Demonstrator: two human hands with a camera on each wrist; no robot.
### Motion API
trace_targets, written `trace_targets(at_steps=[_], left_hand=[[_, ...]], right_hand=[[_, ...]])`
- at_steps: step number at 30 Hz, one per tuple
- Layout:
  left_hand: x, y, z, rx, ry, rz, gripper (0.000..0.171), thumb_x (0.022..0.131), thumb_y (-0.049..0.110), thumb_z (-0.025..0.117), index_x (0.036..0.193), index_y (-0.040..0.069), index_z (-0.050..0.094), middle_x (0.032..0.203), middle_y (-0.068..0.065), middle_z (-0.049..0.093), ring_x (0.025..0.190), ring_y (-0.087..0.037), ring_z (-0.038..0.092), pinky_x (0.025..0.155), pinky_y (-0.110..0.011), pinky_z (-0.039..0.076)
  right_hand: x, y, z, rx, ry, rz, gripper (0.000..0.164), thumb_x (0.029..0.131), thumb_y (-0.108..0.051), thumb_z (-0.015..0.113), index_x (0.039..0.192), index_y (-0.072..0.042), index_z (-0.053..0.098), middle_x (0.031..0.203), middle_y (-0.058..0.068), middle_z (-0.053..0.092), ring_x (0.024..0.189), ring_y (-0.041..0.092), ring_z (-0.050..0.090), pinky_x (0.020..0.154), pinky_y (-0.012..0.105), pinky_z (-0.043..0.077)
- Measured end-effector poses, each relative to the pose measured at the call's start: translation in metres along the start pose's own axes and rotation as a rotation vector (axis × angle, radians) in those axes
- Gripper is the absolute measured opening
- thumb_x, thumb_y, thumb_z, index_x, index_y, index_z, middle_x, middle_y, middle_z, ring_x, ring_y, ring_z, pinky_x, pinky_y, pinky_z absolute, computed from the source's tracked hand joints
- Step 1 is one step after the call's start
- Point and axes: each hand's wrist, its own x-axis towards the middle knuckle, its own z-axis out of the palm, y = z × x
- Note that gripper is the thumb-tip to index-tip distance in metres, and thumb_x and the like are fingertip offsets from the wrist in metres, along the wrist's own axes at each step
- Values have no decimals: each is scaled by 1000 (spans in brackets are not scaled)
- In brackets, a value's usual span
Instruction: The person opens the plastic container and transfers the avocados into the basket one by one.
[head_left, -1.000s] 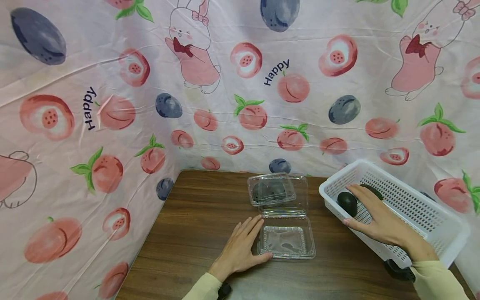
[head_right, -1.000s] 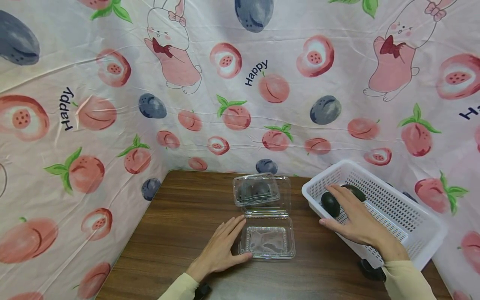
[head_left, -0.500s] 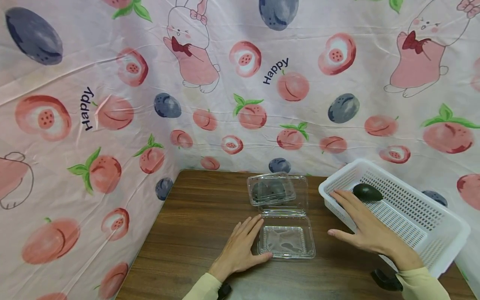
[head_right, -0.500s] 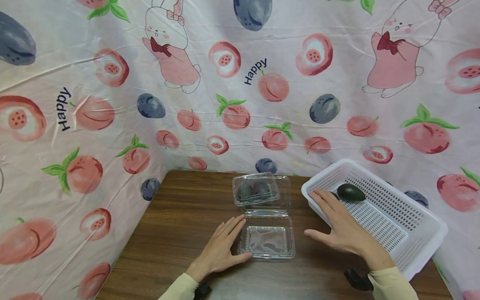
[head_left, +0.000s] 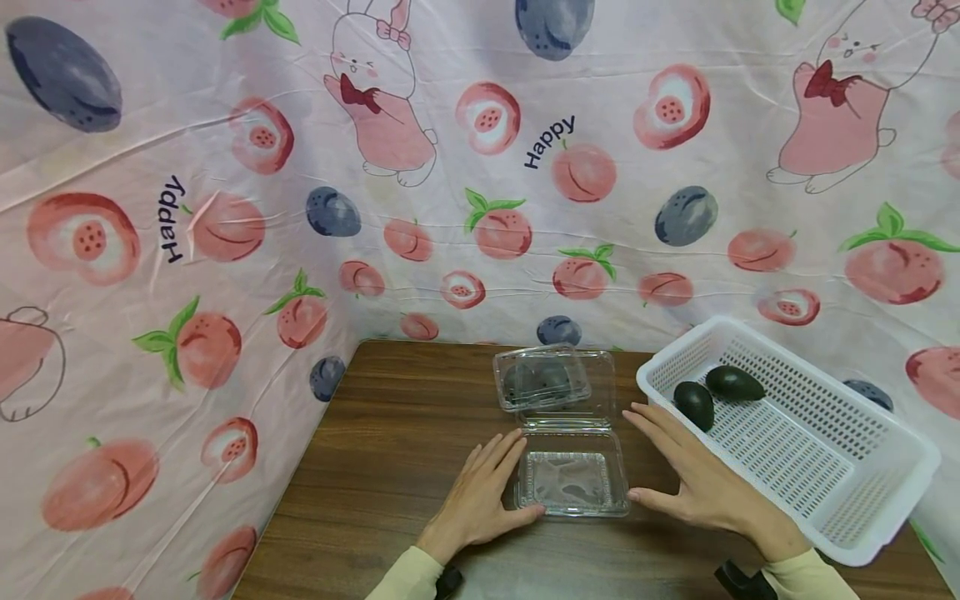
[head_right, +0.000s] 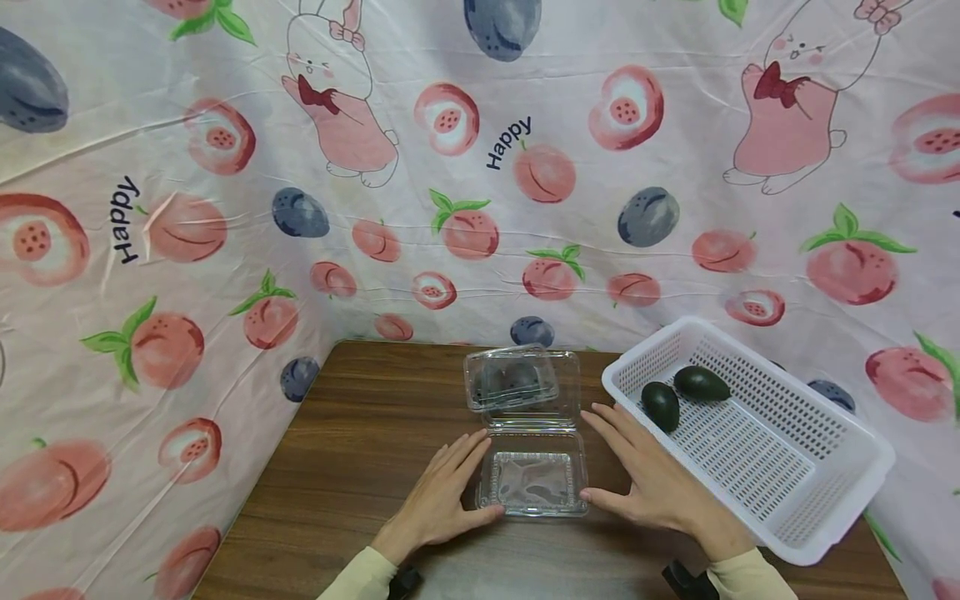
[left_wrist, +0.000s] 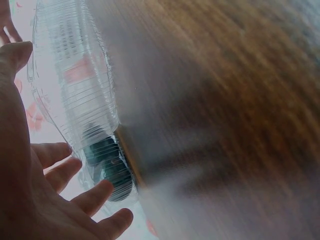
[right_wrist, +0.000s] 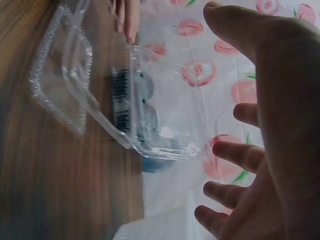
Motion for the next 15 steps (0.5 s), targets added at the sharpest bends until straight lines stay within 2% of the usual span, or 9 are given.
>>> trace_targets(at_steps=[3, 6, 12, 14, 15], left_hand=[[0, 0, 0, -2, -1, 0, 109, 95, 77, 76, 179, 19, 36, 187, 1, 36, 171, -40, 39, 136, -69, 37], [0, 0, 0, -5, -2, -1, 109, 95, 77, 76, 179, 20, 35, 187, 1, 36, 171, -40, 39, 136, -69, 37], [0, -1, 1, -5, -3, -1, 110, 95, 77, 76, 179, 21, 35, 187, 1, 36, 171, -41, 39, 136, -69, 37], [0, -1, 1, -1, -2, 1, 110, 95, 77, 76, 179, 20, 35, 187, 1, 35, 171, -41, 39, 136, -69, 37], [0, -1, 1, 0, -2, 1, 110, 95, 77, 76, 179, 20, 35, 187, 1, 35, 171, -41, 39, 136, -69, 37]], right_hand=[[-3, -3, 9, -17, -5, 19, 108, 84, -50, 96, 174, -19, 44, 171, 17, 54, 161, 44, 48, 134, 7, 0], [-8, -4, 18, 14, -23, 48, 108, 85, -48, 96, 175, -19, 44, 172, 18, 53, 158, 52, 48, 132, 5, -2], [-17, -3, 36, 52, -35, 81, 109, 86, -49, 96, 173, -9, 44, 171, 26, 52, 151, 64, 49, 130, 2, -1], [-19, -2, 42, 47, -35, 98, 110, 86, -51, 96, 173, -8, 44, 170, 27, 52, 151, 64, 49, 130, 3, 1], [-20, -2, 45, 41, -39, 108, 110, 86, -52, 95, 173, -8, 43, 171, 26, 52, 152, 63, 49, 135, 10, 8]])
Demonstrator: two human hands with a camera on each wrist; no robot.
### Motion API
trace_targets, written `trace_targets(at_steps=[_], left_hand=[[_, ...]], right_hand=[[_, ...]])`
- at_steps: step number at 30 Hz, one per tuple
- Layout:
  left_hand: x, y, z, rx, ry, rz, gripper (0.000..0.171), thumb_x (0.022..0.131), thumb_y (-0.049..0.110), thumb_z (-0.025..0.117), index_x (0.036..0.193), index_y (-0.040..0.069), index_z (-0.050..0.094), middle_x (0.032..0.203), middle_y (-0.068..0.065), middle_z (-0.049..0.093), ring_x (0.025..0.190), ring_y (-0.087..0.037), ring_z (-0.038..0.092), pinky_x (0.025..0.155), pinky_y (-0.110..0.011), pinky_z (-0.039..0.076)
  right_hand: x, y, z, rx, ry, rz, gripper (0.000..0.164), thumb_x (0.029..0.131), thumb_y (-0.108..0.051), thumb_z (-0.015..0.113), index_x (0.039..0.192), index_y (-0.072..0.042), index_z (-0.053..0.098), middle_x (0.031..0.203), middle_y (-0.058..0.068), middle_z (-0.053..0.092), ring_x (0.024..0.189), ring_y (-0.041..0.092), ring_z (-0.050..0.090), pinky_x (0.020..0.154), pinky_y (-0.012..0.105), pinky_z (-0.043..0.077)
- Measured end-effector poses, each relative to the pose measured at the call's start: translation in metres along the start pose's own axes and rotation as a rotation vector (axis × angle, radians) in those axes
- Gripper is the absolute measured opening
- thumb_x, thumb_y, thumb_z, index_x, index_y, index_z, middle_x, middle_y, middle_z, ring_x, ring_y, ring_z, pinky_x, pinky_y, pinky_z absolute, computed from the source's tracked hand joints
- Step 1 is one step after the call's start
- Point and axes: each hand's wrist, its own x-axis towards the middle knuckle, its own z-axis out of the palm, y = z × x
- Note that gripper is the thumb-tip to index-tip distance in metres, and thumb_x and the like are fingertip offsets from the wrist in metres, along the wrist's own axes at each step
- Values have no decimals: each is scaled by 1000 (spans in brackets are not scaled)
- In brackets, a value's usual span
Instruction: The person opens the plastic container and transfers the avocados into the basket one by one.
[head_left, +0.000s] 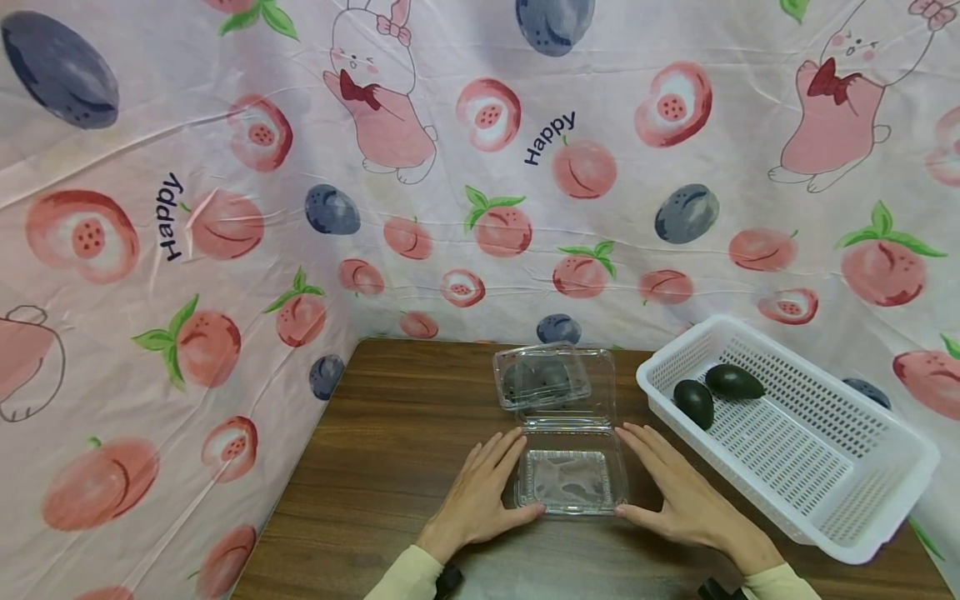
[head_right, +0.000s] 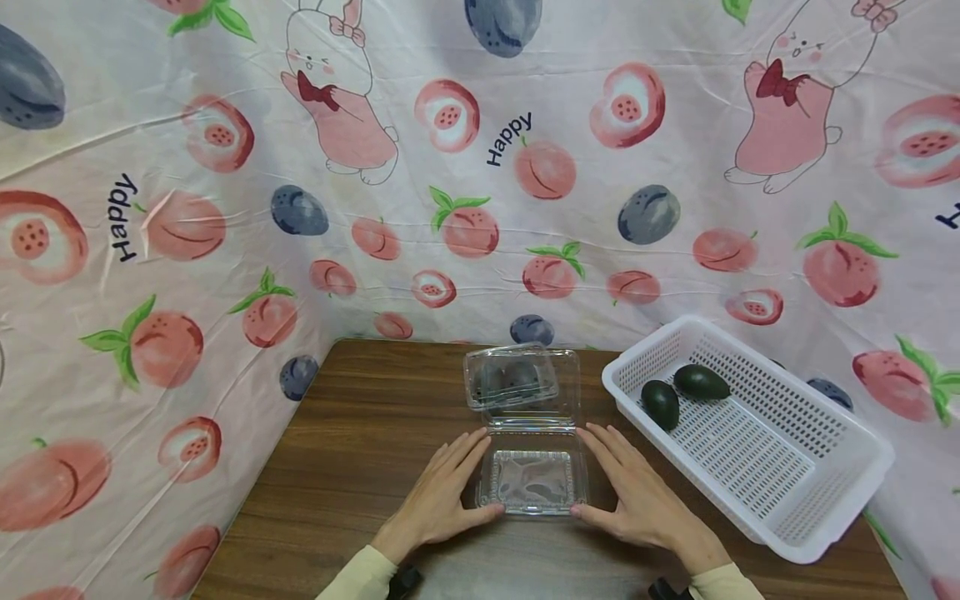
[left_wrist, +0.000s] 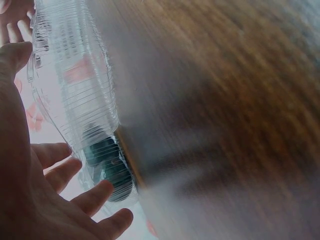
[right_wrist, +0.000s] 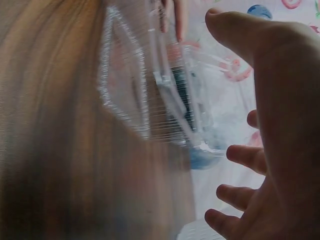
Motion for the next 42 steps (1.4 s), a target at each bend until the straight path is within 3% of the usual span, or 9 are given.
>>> trace_targets(at_steps=[2, 5, 6, 8, 32, 42], left_hand=[[0, 0, 0, 0, 0, 2, 110, 95, 77, 76, 179, 20, 35, 187, 1, 35, 171, -41, 39, 136, -69, 37], [0, 0, 0, 1, -2, 3, 110, 95, 77, 75, 179, 20, 34, 187, 1, 35, 171, -40, 39, 136, -69, 37], [1, 0, 0, 0, -2, 4, 110, 95, 77, 75, 179, 20, 34, 187, 1, 35, 171, -40, 39, 136, -69, 36], [1, 0, 0, 3, -2, 4, 110, 95, 77, 75, 180, 20, 34, 187, 0, 35, 171, -40, 39, 136, -69, 36], [-1, 0, 1, -1, 3, 3, 110, 95, 78, 75, 180, 21, 34, 187, 0, 35, 171, -40, 40, 135, -69, 38], [-5, -3, 0, -22, 9, -5, 110, 95, 78, 75, 180, 20, 34, 187, -1, 36, 170, -41, 40, 135, -70, 37]], right_hand=[[-2, 1, 5, -9, -1, 20, 111, 86, -55, 95, 173, -8, 44, 171, 25, 51, 153, 62, 49, 140, 29, 26], [-3, 3, 10, -18, 1, 39, 112, 85, -56, 95, 173, -8, 44, 172, 24, 51, 155, 61, 48, 126, 62, 47], [-3, 3, 12, -22, 2, 42, 112, 85, -56, 95, 173, -8, 44, 172, 23, 50, 155, 61, 47, 118, 70, 49], [-4, 5, 15, -18, 5, 42, 112, 85, -56, 96, 172, -7, 44, 173, 23, 50, 156, 62, 46, 115, 77, 48], [-8, 12, 34, 17, 1, 43, 110, 85, -54, 96, 168, 1, 48, 171, 24, 52, 153, 65, 47, 116, 79, 49], [-5, 10, 38, 17, -22, 49, 109, 87, -56, 94, 170, -3, 46, 173, 23, 50, 156, 62, 46, 118, 78, 48]])
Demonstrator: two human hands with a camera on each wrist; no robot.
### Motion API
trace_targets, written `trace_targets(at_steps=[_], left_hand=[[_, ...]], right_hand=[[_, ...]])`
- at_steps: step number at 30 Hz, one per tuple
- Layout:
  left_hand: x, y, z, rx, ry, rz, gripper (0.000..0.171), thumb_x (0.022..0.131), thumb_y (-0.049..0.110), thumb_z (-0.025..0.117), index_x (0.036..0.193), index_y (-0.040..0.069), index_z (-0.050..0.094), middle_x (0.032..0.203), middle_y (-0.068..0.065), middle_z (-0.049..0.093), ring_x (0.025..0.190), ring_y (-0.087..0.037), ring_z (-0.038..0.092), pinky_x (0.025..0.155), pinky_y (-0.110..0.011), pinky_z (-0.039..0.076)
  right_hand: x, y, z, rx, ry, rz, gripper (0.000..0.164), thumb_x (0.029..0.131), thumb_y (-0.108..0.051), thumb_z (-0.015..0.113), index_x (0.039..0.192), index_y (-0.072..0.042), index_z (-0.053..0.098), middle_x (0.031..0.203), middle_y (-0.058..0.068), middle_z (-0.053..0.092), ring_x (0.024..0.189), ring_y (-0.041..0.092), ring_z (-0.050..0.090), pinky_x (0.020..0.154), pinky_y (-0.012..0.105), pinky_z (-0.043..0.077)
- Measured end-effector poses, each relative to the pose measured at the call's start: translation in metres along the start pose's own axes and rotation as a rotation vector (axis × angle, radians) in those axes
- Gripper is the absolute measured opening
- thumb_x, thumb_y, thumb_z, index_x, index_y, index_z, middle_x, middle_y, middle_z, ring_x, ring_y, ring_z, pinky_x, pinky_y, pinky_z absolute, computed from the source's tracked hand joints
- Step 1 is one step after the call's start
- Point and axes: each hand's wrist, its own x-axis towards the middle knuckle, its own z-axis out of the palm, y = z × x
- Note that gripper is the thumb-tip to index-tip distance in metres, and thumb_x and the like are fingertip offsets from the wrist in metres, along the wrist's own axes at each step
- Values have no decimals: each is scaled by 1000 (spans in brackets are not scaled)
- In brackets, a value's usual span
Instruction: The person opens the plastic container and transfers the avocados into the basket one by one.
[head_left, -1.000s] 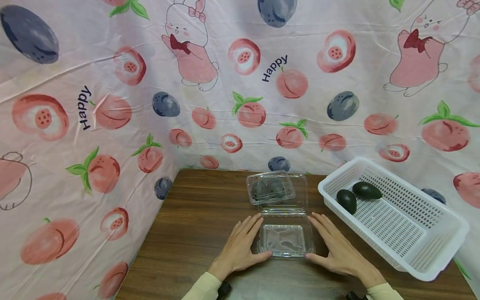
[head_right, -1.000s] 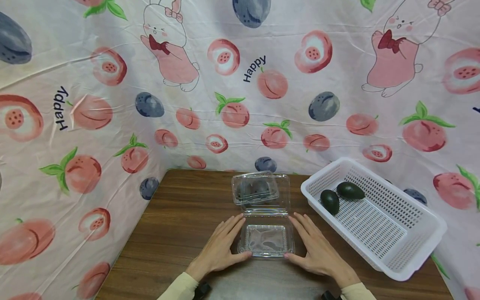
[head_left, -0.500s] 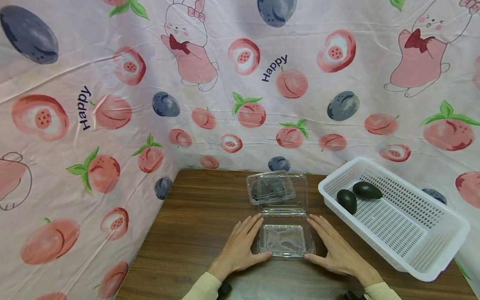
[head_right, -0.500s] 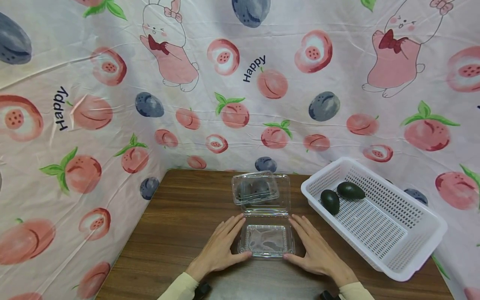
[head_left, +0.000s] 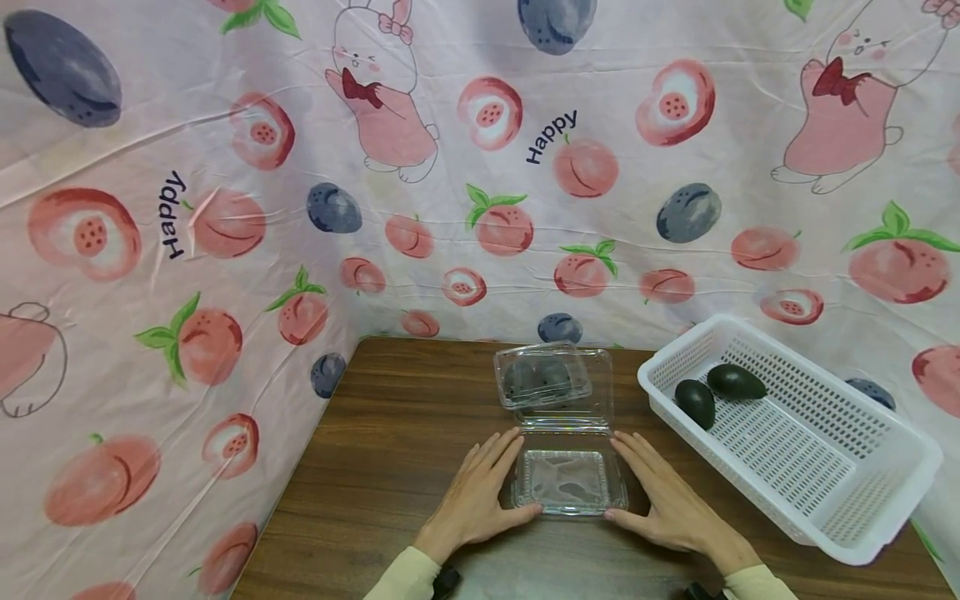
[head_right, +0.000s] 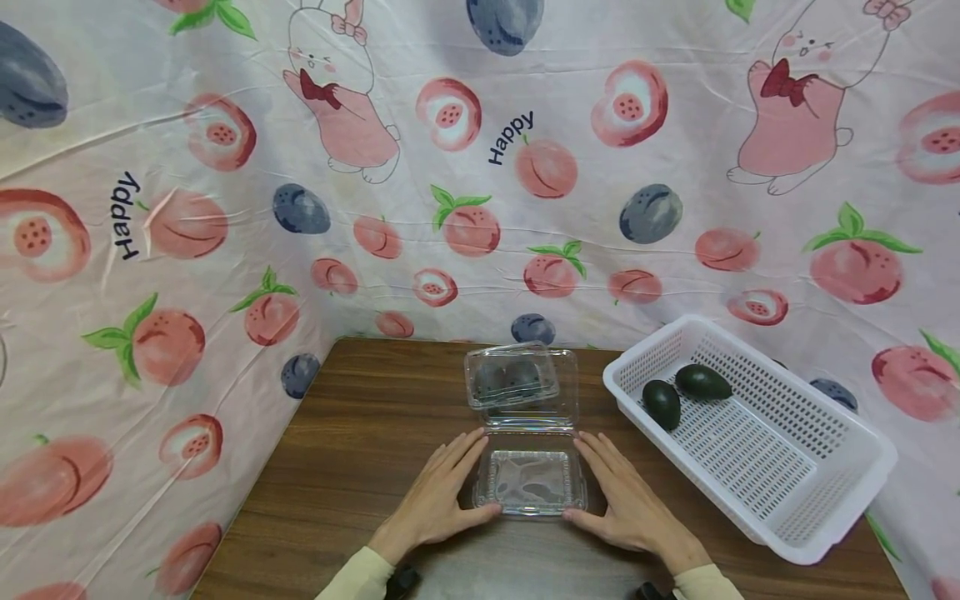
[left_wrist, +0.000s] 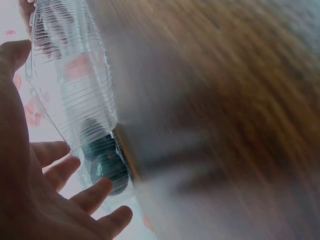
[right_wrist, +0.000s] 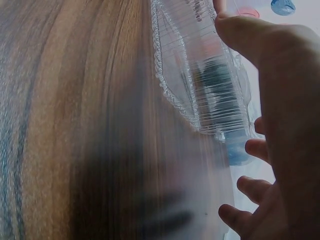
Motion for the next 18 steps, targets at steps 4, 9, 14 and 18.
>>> trace_targets(at_steps=[4, 9, 14, 18], left_hand=[[-3, -3, -1, -5, 0, -6, 110, 95, 78, 75, 179, 19, 35, 187, 1, 35, 171, -41, 39, 135, -70, 37], [-6, -6, -3, -17, -2, -15, 110, 96, 79, 74, 179, 19, 35, 188, 2, 34, 171, -40, 38, 136, -70, 36], [-10, -12, -7, -17, 7, -19, 110, 95, 79, 75, 179, 20, 35, 187, 1, 35, 171, -39, 39, 136, -70, 36], [-14, -17, -9, -21, 15, -14, 111, 95, 77, 76, 179, 18, 35, 187, -1, 36, 171, -39, 40, 137, -69, 35]], right_hand=[[2, -3, 1, -12, 5, -11, 109, 87, -56, 95, 169, -3, 47, 173, 21, 51, 156, 61, 47, 117, 76, 49], [5, -7, 3, -27, -1, -17, 108, 88, -58, 94, 169, -2, 48, 173, 21, 52, 157, 60, 48, 119, 74, 50], [10, -11, 7, -25, -9, -19, 108, 89, -59, 92, 169, -2, 48, 174, 21, 51, 158, 59, 46, 121, 73, 49], [13, -13, 10, -17, -13, -23, 107, 90, -59, 91, 169, -1, 48, 174, 23, 50, 159, 59, 45, 121, 75, 48]])
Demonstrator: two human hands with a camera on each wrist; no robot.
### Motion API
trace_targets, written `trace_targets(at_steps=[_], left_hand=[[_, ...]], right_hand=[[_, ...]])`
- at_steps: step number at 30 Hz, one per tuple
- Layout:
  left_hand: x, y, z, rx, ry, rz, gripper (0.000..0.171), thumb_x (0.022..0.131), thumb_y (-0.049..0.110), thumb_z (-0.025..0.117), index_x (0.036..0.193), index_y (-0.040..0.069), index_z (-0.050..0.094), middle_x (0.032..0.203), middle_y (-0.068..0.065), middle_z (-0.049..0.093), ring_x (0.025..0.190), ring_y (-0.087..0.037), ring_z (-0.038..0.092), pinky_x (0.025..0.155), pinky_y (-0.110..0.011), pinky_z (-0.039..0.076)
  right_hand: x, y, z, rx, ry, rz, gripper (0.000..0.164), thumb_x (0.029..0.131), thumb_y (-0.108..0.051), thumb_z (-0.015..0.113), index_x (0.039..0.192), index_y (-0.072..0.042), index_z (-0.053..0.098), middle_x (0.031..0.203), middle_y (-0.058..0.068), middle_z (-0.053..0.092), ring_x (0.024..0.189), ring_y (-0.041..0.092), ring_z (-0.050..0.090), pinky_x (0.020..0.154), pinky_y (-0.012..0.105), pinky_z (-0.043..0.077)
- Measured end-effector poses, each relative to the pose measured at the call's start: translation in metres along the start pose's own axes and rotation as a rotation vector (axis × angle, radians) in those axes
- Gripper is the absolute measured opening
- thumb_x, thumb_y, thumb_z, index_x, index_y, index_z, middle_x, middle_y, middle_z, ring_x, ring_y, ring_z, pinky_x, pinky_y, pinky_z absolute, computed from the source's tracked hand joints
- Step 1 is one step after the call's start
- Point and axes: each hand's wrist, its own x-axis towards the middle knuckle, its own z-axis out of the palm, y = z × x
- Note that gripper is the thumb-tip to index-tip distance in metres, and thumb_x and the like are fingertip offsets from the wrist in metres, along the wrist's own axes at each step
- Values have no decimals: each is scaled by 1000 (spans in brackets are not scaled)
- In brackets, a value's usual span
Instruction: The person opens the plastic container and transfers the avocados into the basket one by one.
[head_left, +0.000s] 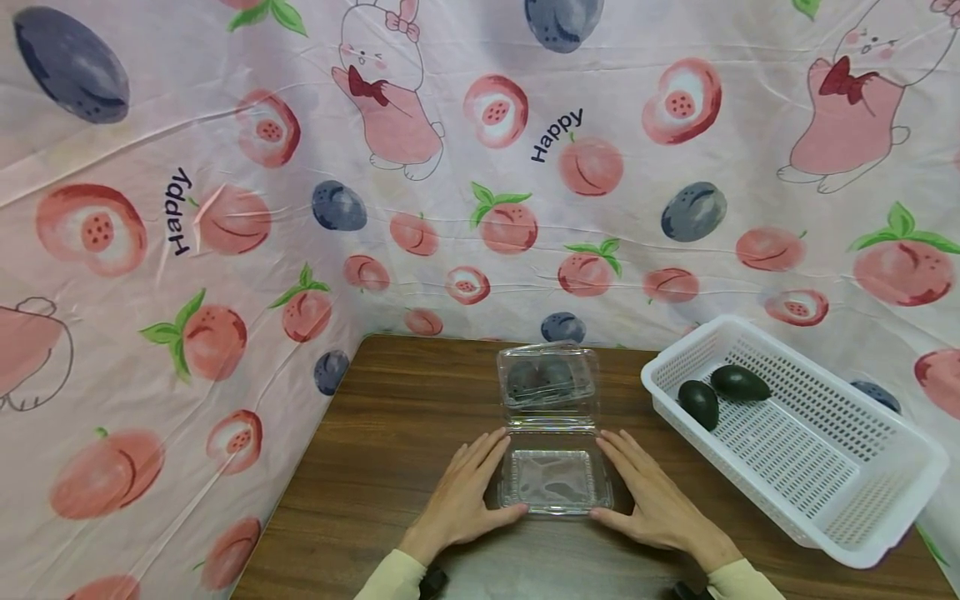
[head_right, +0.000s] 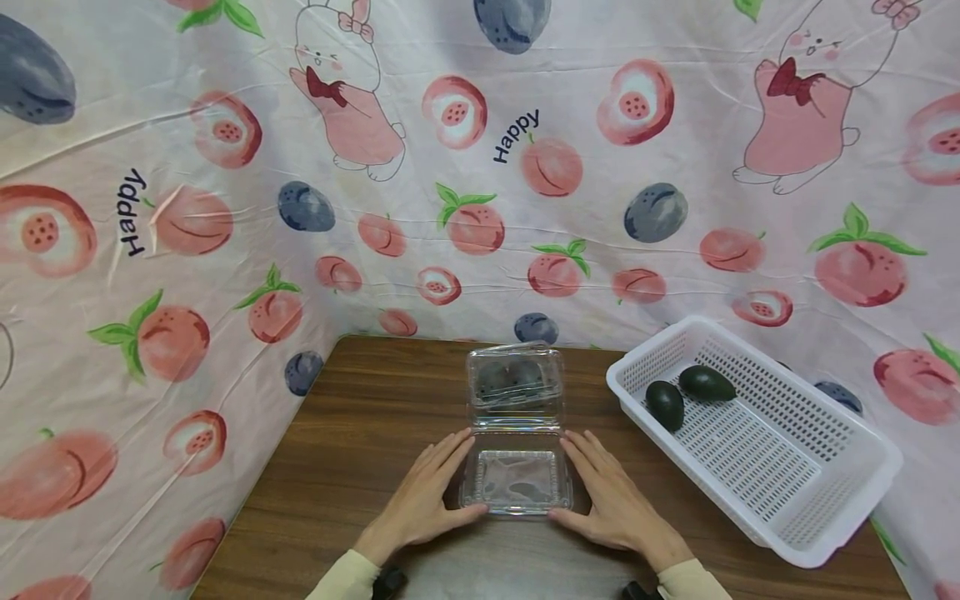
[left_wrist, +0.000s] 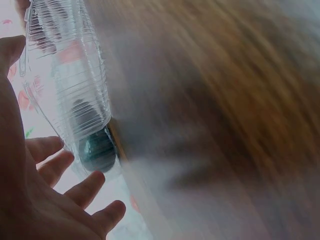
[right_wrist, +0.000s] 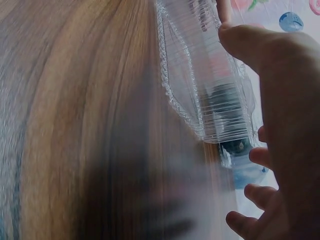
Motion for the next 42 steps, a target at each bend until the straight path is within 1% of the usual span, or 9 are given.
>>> trace_targets(at_steps=[4, 11, 18, 25, 33, 40, 42], left_hand=[[-3, -5, -3, -7, 8, 2, 111, 95, 77, 77, 179, 17, 36, 186, -1, 37, 170, -39, 40, 136, -70, 35], [-9, -13, -6, -14, 23, -7, 111, 94, 76, 78, 178, 18, 37, 186, -1, 38, 170, -40, 41, 137, -69, 35], [-19, -25, -10, 0, 41, -16, 110, 94, 78, 77, 178, 19, 38, 186, 1, 38, 169, -39, 42, 137, -67, 36], [-26, -36, -18, -40, 16, -42, 112, 93, 75, 80, 180, 22, 34, 187, 4, 33, 172, -36, 38, 138, -66, 34], [-34, -46, -24, -44, 75, -14, 109, 93, 70, 84, 177, 17, 40, 184, -3, 40, 168, -36, 45, 132, -72, 41], [-40, -55, -28, -48, 82, -36, 111, 92, 69, 86, 179, 20, 36, 186, -1, 38, 168, -32, 45, 132, -72, 41], [-42, -57, -30, -54, 86, -42, 111, 92, 68, 86, 179, 20, 36, 186, -1, 38, 168, -33, 46, 131, -73, 41]], right_hand=[[3, -3, 3, -5, 8, -13, 107, 90, -59, 91, 168, 0, 49, 173, 23, 51, 159, 59, 46, 121, 75, 49], [10, -10, 8, -1, 11, -33, 107, 91, -60, 90, 168, 1, 49, 173, 24, 52, 159, 58, 46, 121, 75, 50], [17, -16, 18, -8, 12, -51, 107, 91, -63, 88, 167, 1, 50, 173, 24, 52, 161, 57, 45, 123, 73, 49], [26, -24, 26, -7, 8, -67, 107, 93, -66, 85, 169, 0, 48, 174, 22, 51, 163, 56, 43, 124, 75, 47], [36, -32, 33, 5, -7, -67, 108, 93, -67, 85, 170, -1, 47, 176, 22, 49, 165, 55, 42, 126, 73, 46], [44, -39, 39, 20, -28, -65, 108, 93, -67, 84, 171, -2, 46, 178, 21, 46, 167, 53, 40, 126, 73, 46], [47, -41, 41, 27, -30, -69, 108, 93, -67, 84, 171, -2, 46, 178, 20, 46, 167, 53, 40, 127, 73, 46]])
